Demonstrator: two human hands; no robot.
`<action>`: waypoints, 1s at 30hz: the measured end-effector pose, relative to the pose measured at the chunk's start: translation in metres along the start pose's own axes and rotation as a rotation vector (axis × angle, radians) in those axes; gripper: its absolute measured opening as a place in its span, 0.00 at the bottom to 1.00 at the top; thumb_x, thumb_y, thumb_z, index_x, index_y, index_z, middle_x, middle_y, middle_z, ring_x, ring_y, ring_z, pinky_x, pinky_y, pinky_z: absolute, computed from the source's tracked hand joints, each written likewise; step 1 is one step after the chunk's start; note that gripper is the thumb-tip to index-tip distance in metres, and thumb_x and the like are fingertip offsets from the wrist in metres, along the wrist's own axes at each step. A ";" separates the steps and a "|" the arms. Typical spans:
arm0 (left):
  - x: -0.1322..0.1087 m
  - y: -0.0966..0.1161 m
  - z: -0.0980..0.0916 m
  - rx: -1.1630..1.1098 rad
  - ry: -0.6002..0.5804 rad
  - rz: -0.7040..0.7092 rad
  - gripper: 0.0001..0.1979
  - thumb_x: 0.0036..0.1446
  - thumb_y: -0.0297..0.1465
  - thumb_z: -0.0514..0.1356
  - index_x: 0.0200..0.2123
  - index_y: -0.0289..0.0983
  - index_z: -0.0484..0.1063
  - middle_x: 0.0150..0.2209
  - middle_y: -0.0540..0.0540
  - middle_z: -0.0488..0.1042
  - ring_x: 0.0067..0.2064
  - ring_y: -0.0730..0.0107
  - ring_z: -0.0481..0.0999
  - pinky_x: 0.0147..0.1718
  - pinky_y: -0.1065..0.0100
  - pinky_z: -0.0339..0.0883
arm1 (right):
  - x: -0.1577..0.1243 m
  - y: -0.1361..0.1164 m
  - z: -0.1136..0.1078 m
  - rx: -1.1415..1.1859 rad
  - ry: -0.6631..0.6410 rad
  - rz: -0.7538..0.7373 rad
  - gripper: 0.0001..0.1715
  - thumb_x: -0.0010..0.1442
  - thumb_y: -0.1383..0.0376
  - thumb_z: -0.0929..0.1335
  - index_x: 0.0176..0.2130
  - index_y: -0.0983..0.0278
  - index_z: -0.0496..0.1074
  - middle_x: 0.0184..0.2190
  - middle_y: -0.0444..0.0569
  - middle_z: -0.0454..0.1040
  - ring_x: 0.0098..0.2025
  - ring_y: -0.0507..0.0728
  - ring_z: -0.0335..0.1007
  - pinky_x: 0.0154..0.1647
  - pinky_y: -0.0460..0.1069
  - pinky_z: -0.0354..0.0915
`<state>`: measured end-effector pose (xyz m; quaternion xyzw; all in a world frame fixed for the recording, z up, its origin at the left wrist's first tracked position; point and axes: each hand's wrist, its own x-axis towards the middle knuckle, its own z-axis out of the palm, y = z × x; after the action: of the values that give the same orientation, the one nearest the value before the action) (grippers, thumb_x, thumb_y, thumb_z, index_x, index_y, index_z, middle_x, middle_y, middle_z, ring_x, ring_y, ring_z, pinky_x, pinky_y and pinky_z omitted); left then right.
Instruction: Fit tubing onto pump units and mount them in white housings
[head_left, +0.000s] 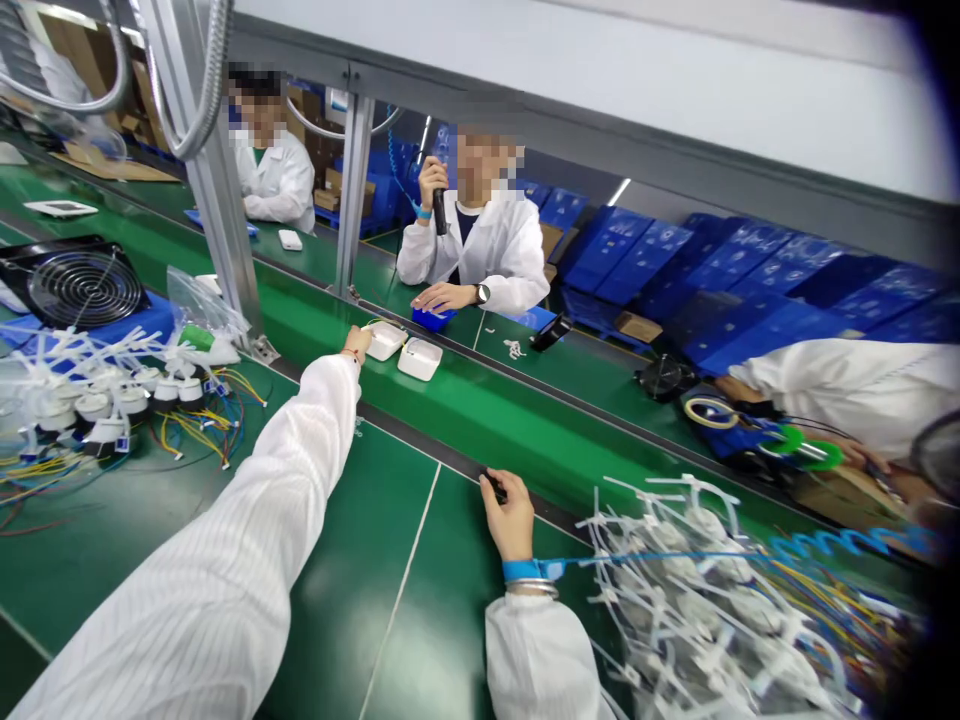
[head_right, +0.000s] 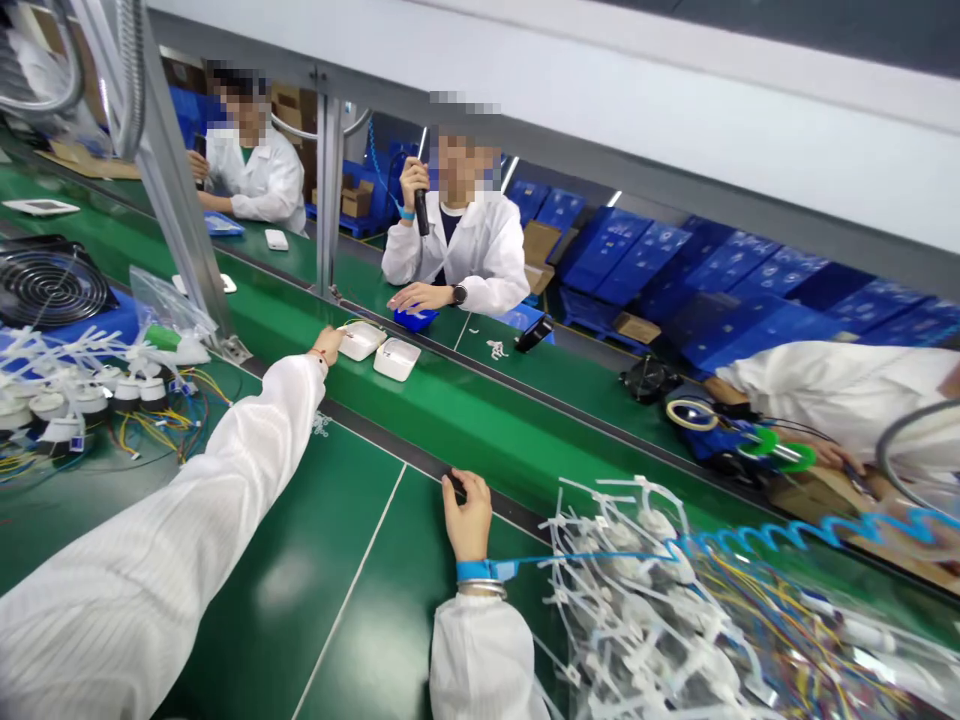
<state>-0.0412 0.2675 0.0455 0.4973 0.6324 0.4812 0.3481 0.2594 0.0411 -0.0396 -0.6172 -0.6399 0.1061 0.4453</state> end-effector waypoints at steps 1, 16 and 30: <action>0.000 0.002 -0.008 -0.017 0.017 -0.007 0.15 0.60 0.34 0.53 0.48 0.31 0.64 0.46 0.40 0.68 0.45 0.64 0.70 0.44 0.58 0.65 | -0.001 -0.006 0.004 -0.001 -0.018 -0.031 0.15 0.56 0.57 0.63 0.36 0.66 0.71 0.37 0.55 0.70 0.41 0.59 0.65 0.43 0.56 0.63; -0.206 -0.029 -0.214 0.473 -0.070 0.427 0.17 0.55 0.40 0.52 0.39 0.35 0.73 0.39 0.44 0.74 0.42 0.64 0.72 0.42 0.67 0.64 | 0.031 -0.113 0.148 0.005 -0.373 -0.298 0.11 0.55 0.63 0.62 0.29 0.64 0.71 0.34 0.52 0.69 0.39 0.58 0.62 0.42 0.53 0.58; -0.217 -0.059 -0.300 1.140 0.528 0.220 0.15 0.56 0.38 0.52 0.42 0.34 0.67 0.40 0.38 0.70 0.45 0.55 0.68 0.42 0.61 0.62 | 0.026 -0.112 0.153 -0.082 -0.396 -0.420 0.11 0.56 0.64 0.60 0.27 0.64 0.67 0.35 0.54 0.67 0.39 0.60 0.60 0.39 0.53 0.56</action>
<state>-0.2768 -0.0232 0.0694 0.5310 0.7990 0.2085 -0.1901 0.0788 0.1036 -0.0400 -0.4561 -0.8319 0.1041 0.2984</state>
